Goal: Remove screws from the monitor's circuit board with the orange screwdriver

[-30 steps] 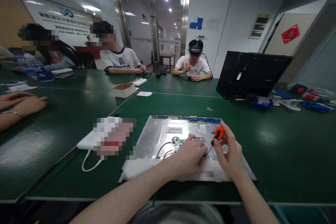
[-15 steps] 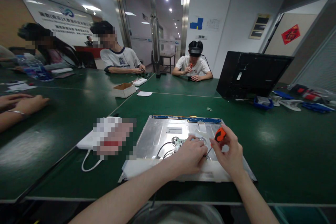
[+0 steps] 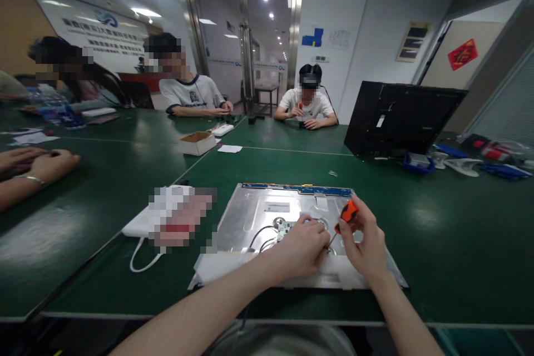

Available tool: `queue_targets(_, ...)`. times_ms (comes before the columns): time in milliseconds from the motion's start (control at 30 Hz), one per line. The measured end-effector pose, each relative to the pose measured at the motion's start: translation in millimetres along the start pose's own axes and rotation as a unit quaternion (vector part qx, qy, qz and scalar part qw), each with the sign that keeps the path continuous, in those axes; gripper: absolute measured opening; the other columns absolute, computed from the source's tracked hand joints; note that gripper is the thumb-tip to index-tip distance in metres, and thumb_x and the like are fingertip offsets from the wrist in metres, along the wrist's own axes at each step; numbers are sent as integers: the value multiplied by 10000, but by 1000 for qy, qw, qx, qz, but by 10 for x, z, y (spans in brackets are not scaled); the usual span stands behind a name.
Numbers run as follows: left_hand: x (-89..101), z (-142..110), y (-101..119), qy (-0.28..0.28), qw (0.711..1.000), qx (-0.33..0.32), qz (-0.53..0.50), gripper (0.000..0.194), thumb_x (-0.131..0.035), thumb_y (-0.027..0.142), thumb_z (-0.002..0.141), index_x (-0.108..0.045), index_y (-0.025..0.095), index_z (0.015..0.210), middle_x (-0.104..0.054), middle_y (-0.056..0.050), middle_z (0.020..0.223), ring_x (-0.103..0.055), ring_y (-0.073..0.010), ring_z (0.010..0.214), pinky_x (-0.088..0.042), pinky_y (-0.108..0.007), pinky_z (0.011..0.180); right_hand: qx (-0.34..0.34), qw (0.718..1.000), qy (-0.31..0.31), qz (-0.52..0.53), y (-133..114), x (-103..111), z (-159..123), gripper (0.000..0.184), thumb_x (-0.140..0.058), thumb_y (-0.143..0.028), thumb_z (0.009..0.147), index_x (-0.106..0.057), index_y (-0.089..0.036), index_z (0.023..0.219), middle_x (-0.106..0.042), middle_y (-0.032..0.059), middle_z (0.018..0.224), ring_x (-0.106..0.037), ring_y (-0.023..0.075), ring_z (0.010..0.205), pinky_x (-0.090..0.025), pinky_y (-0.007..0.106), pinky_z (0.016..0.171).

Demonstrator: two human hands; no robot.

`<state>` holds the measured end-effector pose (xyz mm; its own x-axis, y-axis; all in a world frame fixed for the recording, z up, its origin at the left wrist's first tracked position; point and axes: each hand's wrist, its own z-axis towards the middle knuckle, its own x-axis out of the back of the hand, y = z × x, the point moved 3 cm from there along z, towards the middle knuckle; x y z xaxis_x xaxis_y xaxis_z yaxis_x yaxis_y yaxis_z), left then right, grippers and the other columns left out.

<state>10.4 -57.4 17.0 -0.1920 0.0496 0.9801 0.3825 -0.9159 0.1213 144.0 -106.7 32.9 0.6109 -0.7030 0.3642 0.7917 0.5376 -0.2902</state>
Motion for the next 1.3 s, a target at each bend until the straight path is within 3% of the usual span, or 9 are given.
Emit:
queue_targets(233,25,-11,6,0,1000,1,-8,17,-594,149,820,-593,166,821,-675,-74,932,-629,-240,900,-392,-398,945,1,999,28,-45,0,3,-5,447,-549,-367,983,-452,-190,1383,-576,-44,646,-539,116,414,-477,223,377)
queue_targets(433,11,-3,8,0,1000,1,-7,26,-600,140,819,-590,164,824,-674,-77,936,-638,-246,909,-392,-387,924,3,999,-26,25,-27,24,16,491,-461,-259,1001,-367,-204,1480,-714,36,822,-630,135,516,-558,246,476)
queue_targets(533,6,1,9,1,1000,-1,-5,36,-604,144,819,-582,169,807,-666,-69,912,-634,-241,879,-399,-384,901,-13,998,-44,53,-3,15,7,498,-442,-213,997,-363,-205,1489,-718,33,824,-654,142,550,-580,252,519)
queue_targets(867,3,-3,-4,0,1000,-3,-16,46,-583,150,825,-601,164,865,-680,-87,979,-631,-252,929,-392,-402,942,26,999,27,-17,-11,-7,-5,438,-566,-291,973,-421,-229,1382,-603,-58,668,-554,105,423,-495,204,392)
queue_targets(1133,9,-5,11,3,1000,2,-9,28,-563,165,847,-587,172,834,-671,-78,917,-626,-248,883,-395,-412,927,9,1000,-1,4,-22,21,2,409,-486,-238,986,-421,-203,1388,-688,14,777,-627,133,507,-559,241,459)
queue_targets(1300,11,0,8,-3,1000,0,0,17,-579,158,829,-591,167,821,-665,-71,901,-621,-234,854,-405,-386,892,5,1000,-10,24,-27,19,12,409,-476,-211,986,-406,-199,1390,-682,9,768,-642,131,525,-560,227,464)
